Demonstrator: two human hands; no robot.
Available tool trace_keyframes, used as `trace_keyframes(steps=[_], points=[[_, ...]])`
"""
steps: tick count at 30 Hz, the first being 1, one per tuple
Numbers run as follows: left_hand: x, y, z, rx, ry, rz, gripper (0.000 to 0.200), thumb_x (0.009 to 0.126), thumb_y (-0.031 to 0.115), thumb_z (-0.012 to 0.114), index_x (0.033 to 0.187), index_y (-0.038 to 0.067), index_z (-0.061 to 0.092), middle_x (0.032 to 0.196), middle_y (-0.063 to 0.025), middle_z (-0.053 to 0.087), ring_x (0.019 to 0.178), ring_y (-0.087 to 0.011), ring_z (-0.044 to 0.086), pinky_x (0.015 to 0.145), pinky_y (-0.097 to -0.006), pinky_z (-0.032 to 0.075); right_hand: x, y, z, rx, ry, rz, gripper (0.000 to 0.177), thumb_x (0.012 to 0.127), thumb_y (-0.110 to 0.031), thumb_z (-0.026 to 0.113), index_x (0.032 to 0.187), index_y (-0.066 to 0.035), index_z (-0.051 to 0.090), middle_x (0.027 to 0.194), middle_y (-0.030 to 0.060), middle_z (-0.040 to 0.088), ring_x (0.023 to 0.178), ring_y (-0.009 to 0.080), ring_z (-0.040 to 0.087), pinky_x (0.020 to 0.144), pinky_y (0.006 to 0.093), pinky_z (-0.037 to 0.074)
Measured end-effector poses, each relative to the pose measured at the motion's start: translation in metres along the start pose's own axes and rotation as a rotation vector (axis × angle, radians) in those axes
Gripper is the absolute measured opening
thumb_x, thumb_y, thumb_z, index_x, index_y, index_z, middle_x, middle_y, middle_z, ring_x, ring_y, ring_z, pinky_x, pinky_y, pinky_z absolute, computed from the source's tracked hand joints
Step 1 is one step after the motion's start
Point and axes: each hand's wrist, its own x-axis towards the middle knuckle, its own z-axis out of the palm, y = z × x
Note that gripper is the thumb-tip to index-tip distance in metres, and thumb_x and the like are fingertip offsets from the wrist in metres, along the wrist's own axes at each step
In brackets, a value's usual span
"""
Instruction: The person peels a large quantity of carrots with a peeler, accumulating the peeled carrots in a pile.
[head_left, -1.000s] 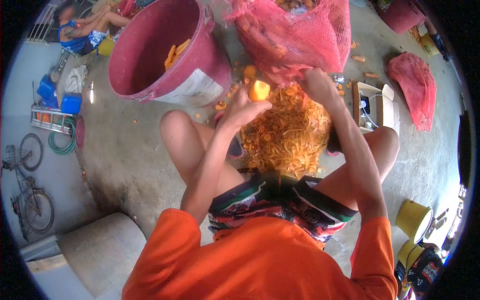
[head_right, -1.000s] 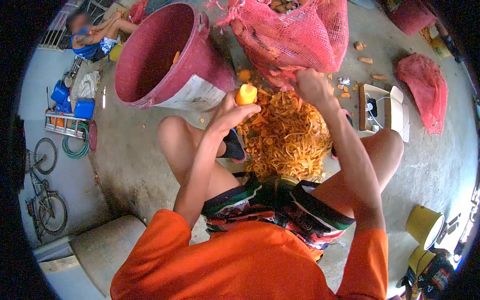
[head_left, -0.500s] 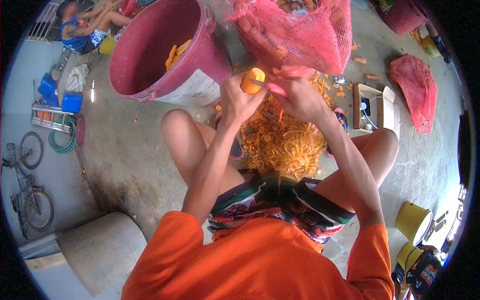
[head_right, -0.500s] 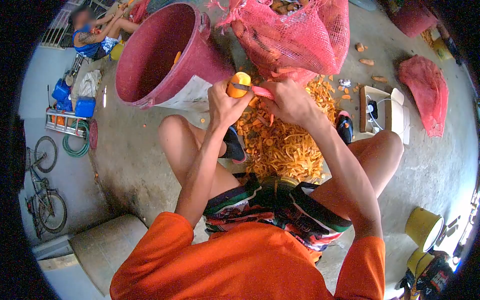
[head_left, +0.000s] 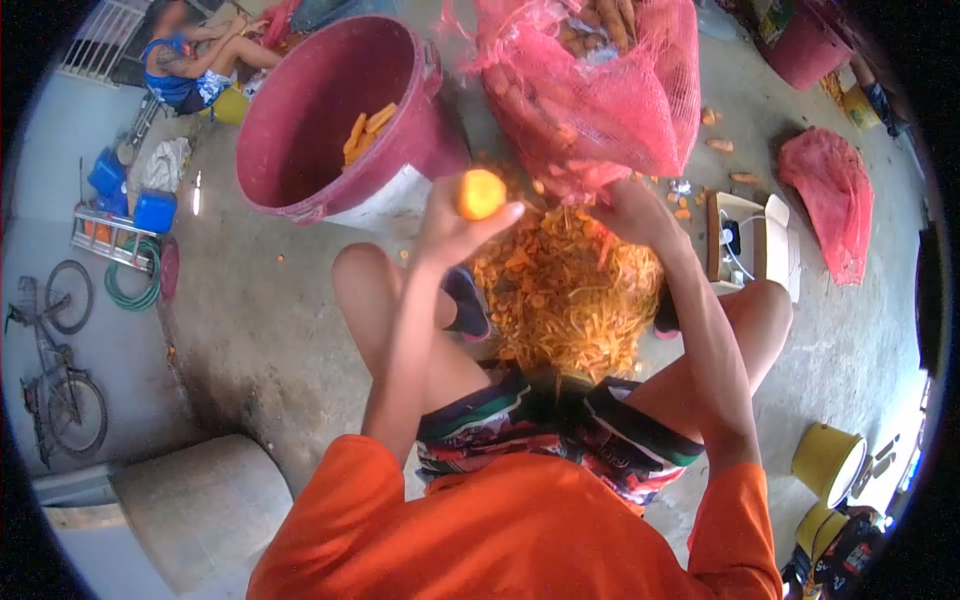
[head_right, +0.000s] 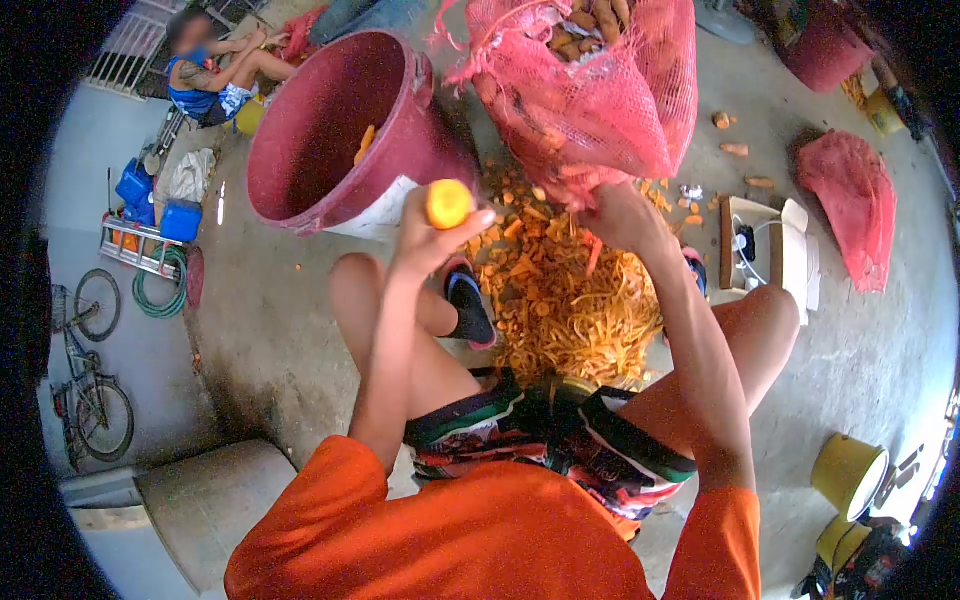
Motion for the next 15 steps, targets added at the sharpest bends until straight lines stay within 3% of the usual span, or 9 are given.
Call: trace_keyframes(steps=[2, 4, 6, 8, 11, 12, 13, 14, 15], points=[[0.004, -0.003, -0.025, -0.197, 0.278, -0.214, 0.026, 0.088, 0.023, 0.079, 0.104, 0.007, 0.065, 0.086, -0.0057, 0.071, 0.074, -0.0118, 0.065, 0.067, -0.0283, 0.051, -0.005, -0.004, -0.005, -0.048, -0.004, -0.01, 0.034, 0.085, -0.026, 0.072, 0.108, -0.001, 0.068, 0.093, 0.0264, 0.069, 0.095, 0.0429, 0.067, 0.08, 0.0514, 0.053], [0.028, -0.033, -0.077, -1.315, 0.355, -0.094, 0.032, 0.092, 0.026, 0.075, 0.11, 0.003, 0.061, 0.09, -0.0077, 0.071, 0.073, -0.0152, 0.064, 0.071, -0.0306, 0.052, -0.007, -0.001, -0.005, -0.055, -0.014, -0.003, 0.036, 0.085, -0.026, 0.072, 0.111, -0.002, 0.066, 0.095, 0.0263, 0.069, 0.096, 0.0431, 0.066, 0.081, 0.0514, 0.053], [0.039, -0.022, -0.118, -1.605, 0.467, -0.213, 0.038, 0.091, 0.03, 0.075, 0.109, 0.0, 0.059, 0.097, -0.0111, 0.067, 0.078, -0.0195, 0.063, 0.077, -0.0351, 0.052, -0.013, -0.018, -0.022, -0.047, 0.007, -0.022, 0.036, 0.085, -0.026, 0.073, 0.111, -0.001, 0.066, 0.096, 0.026, 0.069, 0.098, 0.043, 0.066, 0.082, 0.0517, 0.053], [0.036, 0.005, -0.117, -1.543, 0.647, -0.227, 0.045, 0.089, 0.032, 0.075, 0.112, -0.002, 0.056, 0.106, -0.0136, 0.062, 0.09, -0.0224, 0.061, 0.08, -0.0378, 0.051, -0.014, -0.029, -0.036, -0.046, 0.002, -0.01, 0.035, 0.085, -0.026, 0.073, 0.107, 0.0, 0.067, 0.094, 0.0256, 0.069, 0.096, 0.0428, 0.067, 0.081, 0.0516, 0.054], [0.013, 0.104, -0.065, -1.717, 0.226, 0.204, 0.055, 0.089, 0.043, 0.072, 0.12, 0.0, 0.055, 0.105, -0.007, 0.052, 0.089, -0.0205, 0.05, 0.089, -0.0391, 0.047, -0.009, -0.018, -0.033, -0.105, -0.025, 0.071, 0.033, 0.084, -0.026, 0.074, 0.102, 0.001, 0.069, 0.09, 0.0253, 0.069, 0.091, 0.0431, 0.068, 0.078, 0.0516, 0.054], [0.002, 0.153, -0.04, -1.553, 0.15, 0.308, 0.049, 0.082, 0.022, 0.079, 0.117, 0.003, 0.05, 0.101, -0.0052, 0.049, 0.085, -0.0179, 0.052, 0.082, -0.0337, 0.049, -0.008, -0.009, -0.033, -0.102, -0.039, 0.077, 0.033, 0.084, -0.026, 0.074, 0.102, 0.001, 0.069, 0.09, 0.0253, 0.069, 0.091, 0.0431, 0.068, 0.078, 0.0516, 0.054], [-0.008, 0.185, -0.023, -1.545, 0.056, 0.386, 0.049, 0.082, 0.019, 0.08, 0.116, 0.003, 0.049, 0.103, -0.0052, 0.052, 0.082, -0.0171, 0.054, 0.072, -0.0316, 0.053, -0.008, 0.001, -0.029, -0.113, 0.004, 0.028, 0.03, 0.084, -0.026, 0.074, 0.1, -0.001, 0.07, 0.089, 0.0244, 0.069, 0.088, 0.0428, 0.067, 0.076, 0.0508, 0.053], [-0.016, 0.214, -0.006, -1.495, -0.033, 0.468, 0.039, 0.086, 0.013, 0.075, 0.113, 0.003, 0.048, 0.103, -0.0062, 0.053, 0.077, -0.0168, 0.055, 0.062, -0.0306, 0.055, -0.007, 0.003, -0.022, -0.122, 0.044, -0.032, 0.027, 0.083, -0.025, 0.075, 0.097, -0.002, 0.07, 0.088, 0.0235, 0.069, 0.086, 0.0424, 0.067, 0.073, 0.05, 0.052], [-0.016, 0.229, 0.005, -1.684, -0.263, 0.514, 0.016, 0.096, 0.013, 0.059, 0.106, 0.004, 0.05, 0.089, -0.0062, 0.056, 0.064, -0.0135, 0.052, 0.054, -0.0283, 0.052, -0.008, -0.011, -0.031, -0.128, -0.02, 0.047, 0.03, 0.083, -0.025, 0.075, 0.101, -0.002, 0.07, 0.088, 0.0239, 0.069, 0.085, 0.0423, 0.067, 0.072, 0.0495, 0.052]])
